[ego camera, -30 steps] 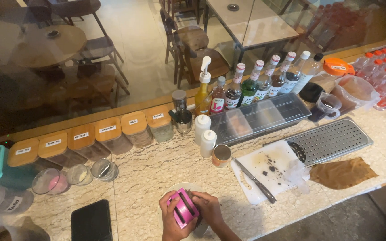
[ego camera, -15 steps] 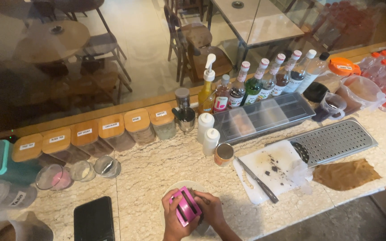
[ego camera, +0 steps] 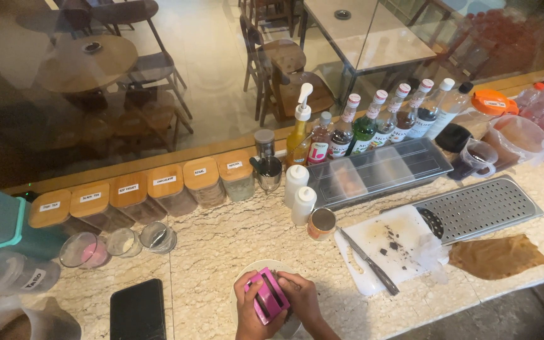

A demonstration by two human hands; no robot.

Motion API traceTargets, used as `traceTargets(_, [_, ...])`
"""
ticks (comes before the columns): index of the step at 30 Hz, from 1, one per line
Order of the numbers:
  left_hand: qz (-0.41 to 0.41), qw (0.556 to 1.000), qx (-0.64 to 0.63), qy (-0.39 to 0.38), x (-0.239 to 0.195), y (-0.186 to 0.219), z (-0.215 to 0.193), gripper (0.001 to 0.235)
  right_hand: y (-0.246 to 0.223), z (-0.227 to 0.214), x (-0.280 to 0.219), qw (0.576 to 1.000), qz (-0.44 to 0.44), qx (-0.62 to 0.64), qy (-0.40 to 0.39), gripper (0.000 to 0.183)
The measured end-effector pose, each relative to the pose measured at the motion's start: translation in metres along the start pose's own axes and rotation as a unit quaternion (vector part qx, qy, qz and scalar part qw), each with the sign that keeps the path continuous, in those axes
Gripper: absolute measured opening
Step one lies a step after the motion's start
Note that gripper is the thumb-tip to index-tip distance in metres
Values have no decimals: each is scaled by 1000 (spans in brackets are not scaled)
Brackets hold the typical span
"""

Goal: Grating a block of chocolate into a small plate using a handheld grater at a coffee shop counter.

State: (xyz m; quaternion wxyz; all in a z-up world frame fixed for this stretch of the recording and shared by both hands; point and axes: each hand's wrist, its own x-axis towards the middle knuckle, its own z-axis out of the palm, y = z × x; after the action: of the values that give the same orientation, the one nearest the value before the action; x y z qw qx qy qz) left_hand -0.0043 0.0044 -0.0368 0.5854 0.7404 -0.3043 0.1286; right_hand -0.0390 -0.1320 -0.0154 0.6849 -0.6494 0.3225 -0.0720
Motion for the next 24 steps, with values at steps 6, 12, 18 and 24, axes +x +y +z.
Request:
traceTargets(6, [31,999,-9,-6,4,2,-2,81,-10,3,-14,994,-101,23,-27,36])
traceTargets(12, [4,999,-36,-2,5,7,-3,81,15,-1,10,997,7,-69,-22,28])
traceTargets(18, [0,999,-32,-14,4,4,-3,83,-39,3,-27,999,-31,36,-15,35])
traceTargets(24, [-2,1000,-27,-4,4,4,-3,80,10,6,2,995,-89,24,-33,28])
